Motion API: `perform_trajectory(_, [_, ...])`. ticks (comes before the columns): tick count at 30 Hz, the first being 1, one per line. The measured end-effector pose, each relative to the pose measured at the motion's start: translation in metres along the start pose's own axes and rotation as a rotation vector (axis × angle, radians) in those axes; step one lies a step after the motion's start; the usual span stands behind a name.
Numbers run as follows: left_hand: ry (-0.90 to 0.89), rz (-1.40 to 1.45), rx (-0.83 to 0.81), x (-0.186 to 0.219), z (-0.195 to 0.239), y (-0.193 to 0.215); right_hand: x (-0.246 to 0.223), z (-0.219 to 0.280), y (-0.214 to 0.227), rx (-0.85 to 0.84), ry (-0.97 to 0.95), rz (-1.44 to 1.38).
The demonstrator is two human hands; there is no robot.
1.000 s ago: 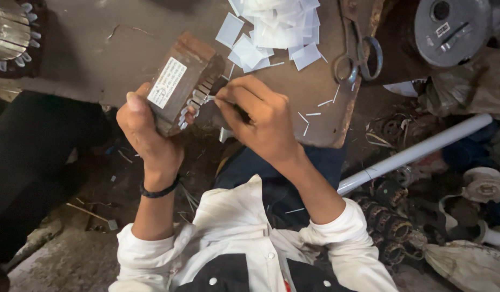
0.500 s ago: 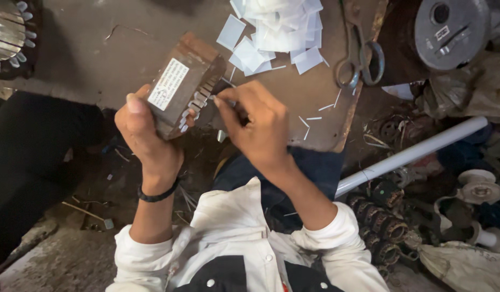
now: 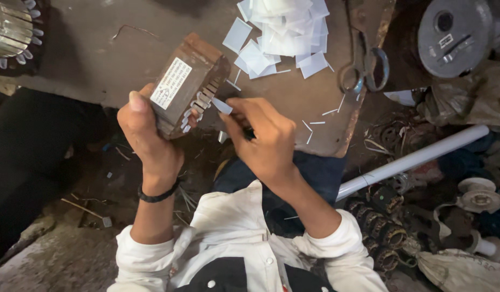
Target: The person cuts small rectangles of white insulation paper using shears, folds them, and inserts them by hand into the slots of an electromechanical motor stator.
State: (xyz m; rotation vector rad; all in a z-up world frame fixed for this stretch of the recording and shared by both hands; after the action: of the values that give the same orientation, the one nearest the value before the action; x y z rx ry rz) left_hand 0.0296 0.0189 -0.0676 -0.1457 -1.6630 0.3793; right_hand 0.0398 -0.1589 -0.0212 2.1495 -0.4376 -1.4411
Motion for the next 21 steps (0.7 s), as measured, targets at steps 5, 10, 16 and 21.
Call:
perform_trajectory(5, [-0.009,0.008,-0.015,0.0,0.0,0.0,0.005,-0.01,-0.005,-0.092,0.066,-0.029])
perform_trajectory(10, [0.005,0.029,-0.01,-0.002,-0.003,0.003,0.008,-0.025,0.005,-0.11,0.095,0.157])
perform_trajectory(16, [-0.016,-0.025,-0.039,-0.004,-0.001,0.003,0.015,-0.041,-0.001,-0.074,0.025,0.176])
perform_trajectory(21, [-0.09,-0.149,-0.016,-0.004,0.001,0.0,0.017,-0.028,0.019,-0.038,0.001,0.199])
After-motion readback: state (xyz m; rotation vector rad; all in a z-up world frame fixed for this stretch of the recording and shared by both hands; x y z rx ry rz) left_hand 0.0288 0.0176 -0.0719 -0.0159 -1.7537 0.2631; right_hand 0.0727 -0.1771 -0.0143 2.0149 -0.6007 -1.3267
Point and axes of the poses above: each hand's wrist, its own z-axis away from the middle knuckle, its own y-axis out of the back of the hand, x = y × z, the point moved 6 cm from there along -z, towards the middle knuckle, and after that the axes turned 6 degrees about -x, right-handed, at the moved point
